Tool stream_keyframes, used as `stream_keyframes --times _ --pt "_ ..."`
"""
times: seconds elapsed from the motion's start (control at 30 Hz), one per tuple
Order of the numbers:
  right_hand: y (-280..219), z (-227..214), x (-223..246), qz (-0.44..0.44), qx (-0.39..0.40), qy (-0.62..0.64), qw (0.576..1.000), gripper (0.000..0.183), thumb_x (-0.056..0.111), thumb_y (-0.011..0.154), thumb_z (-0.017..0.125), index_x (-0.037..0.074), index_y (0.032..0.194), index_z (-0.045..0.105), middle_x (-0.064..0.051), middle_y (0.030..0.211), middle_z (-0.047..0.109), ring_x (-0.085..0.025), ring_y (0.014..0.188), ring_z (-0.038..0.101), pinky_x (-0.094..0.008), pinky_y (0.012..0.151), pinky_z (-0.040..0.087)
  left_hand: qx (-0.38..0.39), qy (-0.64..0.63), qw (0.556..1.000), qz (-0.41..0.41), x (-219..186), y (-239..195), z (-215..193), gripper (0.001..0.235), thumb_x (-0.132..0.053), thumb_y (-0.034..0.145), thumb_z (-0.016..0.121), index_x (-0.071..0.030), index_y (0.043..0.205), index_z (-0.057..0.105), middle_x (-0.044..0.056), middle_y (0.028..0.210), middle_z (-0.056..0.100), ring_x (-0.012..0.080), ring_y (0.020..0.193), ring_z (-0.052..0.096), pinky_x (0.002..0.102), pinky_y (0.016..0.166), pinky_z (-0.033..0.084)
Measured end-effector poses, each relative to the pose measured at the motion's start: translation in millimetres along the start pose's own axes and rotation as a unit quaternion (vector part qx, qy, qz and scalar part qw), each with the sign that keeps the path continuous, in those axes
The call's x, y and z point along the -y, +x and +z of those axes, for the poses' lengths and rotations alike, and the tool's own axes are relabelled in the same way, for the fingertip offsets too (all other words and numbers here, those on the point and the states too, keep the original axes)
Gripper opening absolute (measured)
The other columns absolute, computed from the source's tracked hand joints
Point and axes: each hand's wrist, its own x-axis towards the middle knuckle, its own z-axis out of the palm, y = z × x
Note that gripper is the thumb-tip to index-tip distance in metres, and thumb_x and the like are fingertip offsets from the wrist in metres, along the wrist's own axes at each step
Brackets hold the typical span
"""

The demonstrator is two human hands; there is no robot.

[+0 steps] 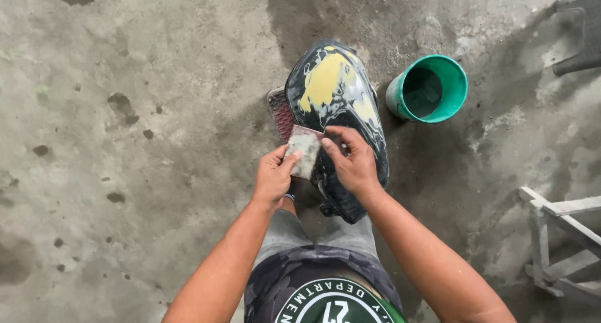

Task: Sanding a car body panel with wet sandpaper and rinsing it in a bucket of water.

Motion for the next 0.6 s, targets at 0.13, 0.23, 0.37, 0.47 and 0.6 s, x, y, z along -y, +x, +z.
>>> stream_keyframes --times 0.13,0.23,0.37,0.47,0.6 --pt "17 3 -16 -0.097 -0.072 -0.203 0.972 0.050 0.022 0.093 0.077 0.003 0.136 0.059 -0.017 0.140 0.058 -0.034 0.131 0.054 -0.044 0.110 0.042 -0.061 0.148 0.984 0.082 -29 7 -3 0.029 -0.004 0.099 0.063 0.001 0.126 0.071 0.006 0.109 0.074 0.0109 0.090 0.065 0.029 0.080 0.053" --pt "34 5 -42 -0.123 -0.096 -0.305 0.939 0.075 0.032 0.093 0.075 0.003 0.153 0.041 -0.020 0.160 0.039 -0.039 0.148 0.036 -0.050 0.122 0.028 -0.101 0.374 0.893 0.230 -49 18 3 0.036 -0.003 0.097 0.062 -0.005 0.132 0.069 0.008 0.124 0.072 0.0197 0.104 0.064 0.035 0.091 0.052" --pt "41 18 -71 -0.128 -0.065 -0.375 0.916 0.087 0.047 0.097 0.065 0.001 0.161 0.027 -0.019 0.169 0.025 -0.038 0.156 0.023 -0.052 0.127 0.016 -0.107 0.530 0.770 0.337 -66 41 15 0.040 -0.004 0.093 0.062 -0.009 0.131 0.070 0.006 0.136 0.068 0.0278 0.120 0.061 0.041 0.100 0.047" --pt "41 24 -82 -0.112 -0.055 -0.389 0.913 0.090 0.052 0.098 0.061 0.001 0.163 0.023 -0.019 0.170 0.022 -0.037 0.158 0.018 -0.052 0.128 0.012 -0.086 0.576 0.720 0.378 -67 64 21 0.040 -0.004 0.093 0.061 -0.009 0.131 0.070 0.006 0.140 0.067 0.0280 0.126 0.060 0.041 0.105 0.045" --pt "38 28 -85 -0.093 -0.052 -0.393 0.913 0.092 0.054 0.096 0.059 0.002 0.163 0.023 -0.017 0.171 0.021 -0.035 0.160 0.016 -0.051 0.129 0.008 -0.029 0.624 0.651 0.432 -65 99 36 0.036 -0.006 0.097 0.059 -0.008 0.132 0.069 0.006 0.143 0.064 0.0277 0.133 0.058 0.042 0.113 0.044"
